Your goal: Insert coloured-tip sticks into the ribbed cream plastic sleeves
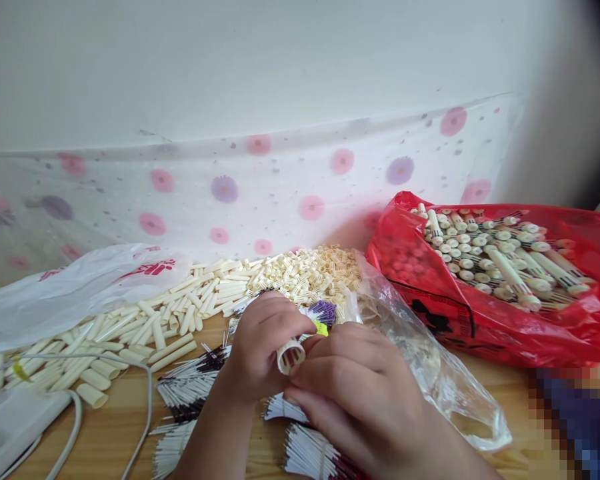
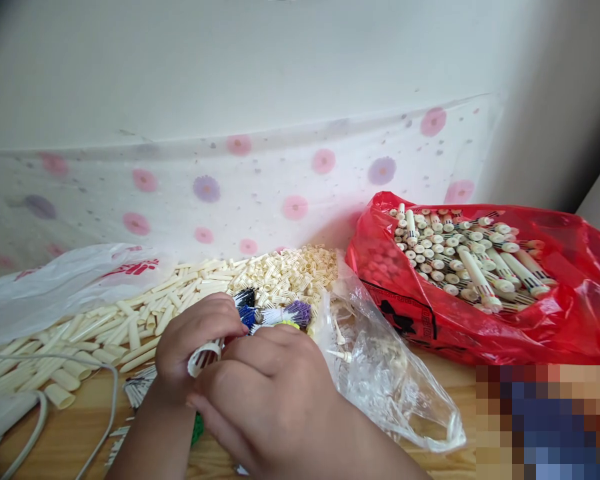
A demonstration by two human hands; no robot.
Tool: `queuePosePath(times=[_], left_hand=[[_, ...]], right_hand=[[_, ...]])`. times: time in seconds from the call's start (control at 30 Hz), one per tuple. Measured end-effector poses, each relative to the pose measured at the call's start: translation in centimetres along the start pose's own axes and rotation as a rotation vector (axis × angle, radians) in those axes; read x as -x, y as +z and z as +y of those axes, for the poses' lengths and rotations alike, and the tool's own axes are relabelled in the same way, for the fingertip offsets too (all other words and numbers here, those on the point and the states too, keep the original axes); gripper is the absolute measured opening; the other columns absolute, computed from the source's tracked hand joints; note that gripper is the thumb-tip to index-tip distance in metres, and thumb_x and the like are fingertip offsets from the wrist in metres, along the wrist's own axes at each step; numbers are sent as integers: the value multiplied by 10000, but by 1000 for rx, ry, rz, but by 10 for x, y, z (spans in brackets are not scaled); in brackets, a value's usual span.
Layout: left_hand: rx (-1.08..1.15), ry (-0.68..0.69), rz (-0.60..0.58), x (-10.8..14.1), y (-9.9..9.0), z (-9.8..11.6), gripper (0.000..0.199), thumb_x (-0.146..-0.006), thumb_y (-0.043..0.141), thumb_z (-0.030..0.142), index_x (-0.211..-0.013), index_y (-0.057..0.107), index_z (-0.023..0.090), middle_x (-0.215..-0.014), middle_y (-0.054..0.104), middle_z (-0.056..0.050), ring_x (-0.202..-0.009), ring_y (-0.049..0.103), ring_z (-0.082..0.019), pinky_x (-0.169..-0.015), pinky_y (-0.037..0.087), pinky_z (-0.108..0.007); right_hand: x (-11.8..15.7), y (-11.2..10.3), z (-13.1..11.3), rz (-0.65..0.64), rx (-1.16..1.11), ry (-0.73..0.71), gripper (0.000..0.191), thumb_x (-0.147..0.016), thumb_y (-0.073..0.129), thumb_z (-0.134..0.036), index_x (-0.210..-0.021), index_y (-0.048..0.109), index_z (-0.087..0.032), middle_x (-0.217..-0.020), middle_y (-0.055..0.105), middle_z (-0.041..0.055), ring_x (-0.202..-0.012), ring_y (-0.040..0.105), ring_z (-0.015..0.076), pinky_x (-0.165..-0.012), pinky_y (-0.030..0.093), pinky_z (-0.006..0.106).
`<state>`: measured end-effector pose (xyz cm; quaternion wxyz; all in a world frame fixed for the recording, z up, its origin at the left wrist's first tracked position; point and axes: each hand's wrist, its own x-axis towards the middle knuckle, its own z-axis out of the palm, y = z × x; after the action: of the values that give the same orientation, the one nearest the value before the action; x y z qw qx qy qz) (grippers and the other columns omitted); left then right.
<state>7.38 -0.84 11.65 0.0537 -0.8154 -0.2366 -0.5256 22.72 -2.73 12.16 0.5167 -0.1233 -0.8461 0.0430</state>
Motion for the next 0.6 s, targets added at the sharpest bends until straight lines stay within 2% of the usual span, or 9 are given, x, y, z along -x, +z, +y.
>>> queuePosePath(times=[0.13,0.3,0.4,0.6], left_hand=[[82,-61,-46,0,0,0,293,-857,381,322,-658,524,162,-559,489,-14,-543,426,-130,-534,343,-311],[63,6,-40,1,2,-2,230,-841,399,263,-660,509,174,-547,477,-4,-537,414,-133,-533,332,-319],[60,43,-26,2,3,-3,194,-842,391,252,-715,519,180,-572,499,-12,-543,432,-142,-553,352,-339],[66,36,-36,1,4,-4,212,-850,381,292,-742,535,192,-570,516,-15,-537,448,-145,-541,367,-337]], right_hand=[[-1,7,-2,83,9,21,15,-779,530,-151,-776,530,-137,-648,593,6,-587,512,91,-560,395,220],[-1,9,-6,158,90,21,79,-718,459,-98,-758,494,-156,-582,504,-19,-511,416,93,-485,357,230],[-1,6,-9,89,118,29,126,-738,435,-101,-825,509,-154,-596,495,-24,-517,412,92,-492,365,227],[-2,-1,-12,-31,98,72,130,-809,405,-131,-740,508,-171,-590,515,-15,-515,441,88,-484,379,211]])
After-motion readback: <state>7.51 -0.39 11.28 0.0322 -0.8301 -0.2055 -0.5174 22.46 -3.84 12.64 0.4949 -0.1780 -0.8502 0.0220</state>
